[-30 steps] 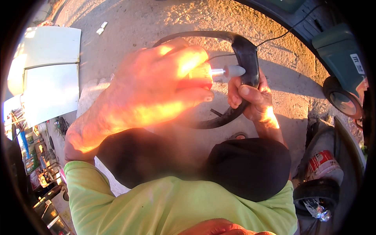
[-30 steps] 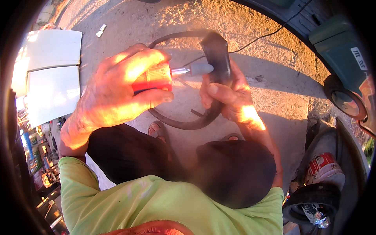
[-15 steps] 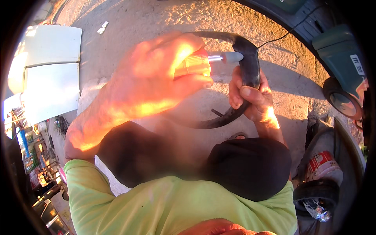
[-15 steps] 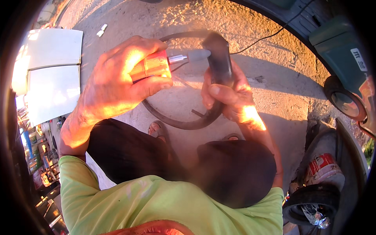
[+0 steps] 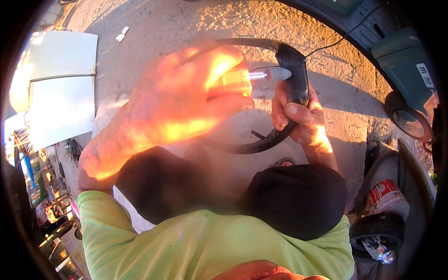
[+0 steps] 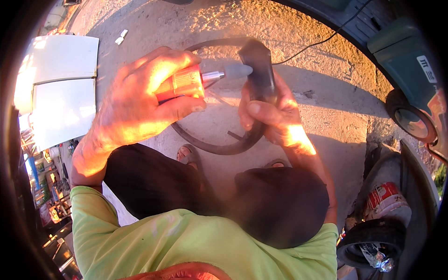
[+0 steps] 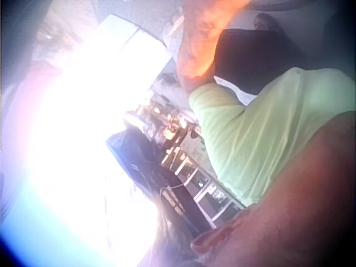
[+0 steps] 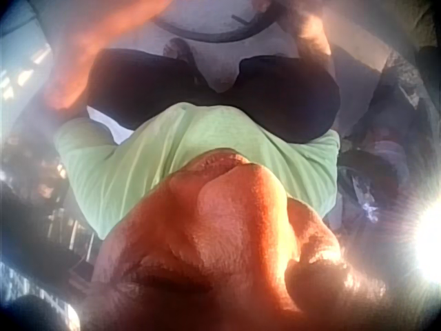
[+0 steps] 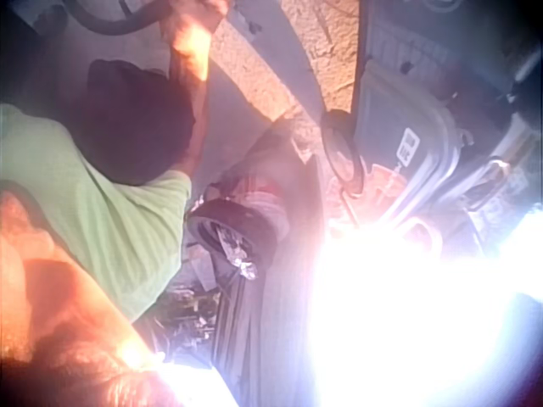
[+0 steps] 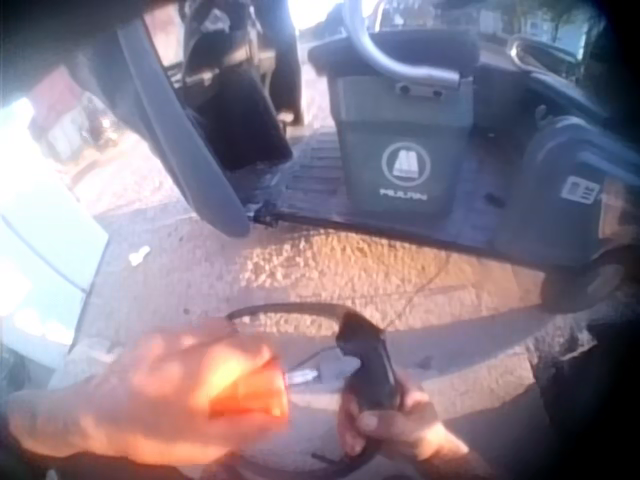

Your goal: The person checks a bicycle inner tube for leaks by rotating it through a basin of water, then uses a handheld rotary tool to roughen the rubber near a puncture and applies a patch.

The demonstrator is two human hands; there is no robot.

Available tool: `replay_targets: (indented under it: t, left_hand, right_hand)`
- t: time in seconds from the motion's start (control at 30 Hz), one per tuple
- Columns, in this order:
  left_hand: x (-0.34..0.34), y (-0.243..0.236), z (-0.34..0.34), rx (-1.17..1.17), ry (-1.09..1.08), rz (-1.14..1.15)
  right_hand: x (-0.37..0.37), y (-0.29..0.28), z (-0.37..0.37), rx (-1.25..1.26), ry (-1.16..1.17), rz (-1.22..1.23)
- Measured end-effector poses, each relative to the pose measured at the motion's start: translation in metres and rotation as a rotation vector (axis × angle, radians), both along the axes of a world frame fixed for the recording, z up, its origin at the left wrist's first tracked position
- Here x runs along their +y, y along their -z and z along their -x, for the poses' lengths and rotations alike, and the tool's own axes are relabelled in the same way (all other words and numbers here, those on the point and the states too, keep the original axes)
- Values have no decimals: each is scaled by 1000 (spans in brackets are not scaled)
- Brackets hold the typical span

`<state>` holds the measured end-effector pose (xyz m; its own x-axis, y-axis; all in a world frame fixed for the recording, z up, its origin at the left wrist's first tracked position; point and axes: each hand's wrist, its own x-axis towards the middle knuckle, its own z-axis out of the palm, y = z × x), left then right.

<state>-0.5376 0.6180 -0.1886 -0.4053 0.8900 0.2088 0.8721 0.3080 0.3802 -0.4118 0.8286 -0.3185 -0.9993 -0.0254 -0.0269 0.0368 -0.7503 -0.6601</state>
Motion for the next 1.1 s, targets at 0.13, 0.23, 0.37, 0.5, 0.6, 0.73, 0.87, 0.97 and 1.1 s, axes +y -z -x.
replay_targets:
  t: [0.13, 0.23, 0.37, 0.5, 0.6, 0.73, 0.87, 0.97, 1.1]
  left_hand:
    - [2, -7, 0, -72, -35, 60]
    - [3, -8, -2, -83, -59, 72]
    - [3, -9, -4, -85, -44, 93]
    - [2, -5, -1, -128, -90, 42]
    - [-1, -2, -2, -23, -16, 38]
    - [3, -7, -4, -130, -48, 52]
    - [2, -5, -3, -13, -62, 42]
    - [2, -5, -4, -32, -39, 37]
    - [2, -6, 0, -63, -58, 22]
  right_hand:
    - [0, 1, -1, -10, 10, -13]
    - [-1, 0, -2, -7, 8, -19]
    - [0, -1, -2, -41, 12, -27]
    - [1, 0, -2, -12, -4, -15]
    - [1, 1, -1, -6, -11, -19]
    - [1, 0, -2, -22, -1, -13]
    - [2, 0, -2, 4, -18, -23]
    - [-1, -4, -2, -35, 22, -34]
    - [1, 1, -2, -7, 0, -27]
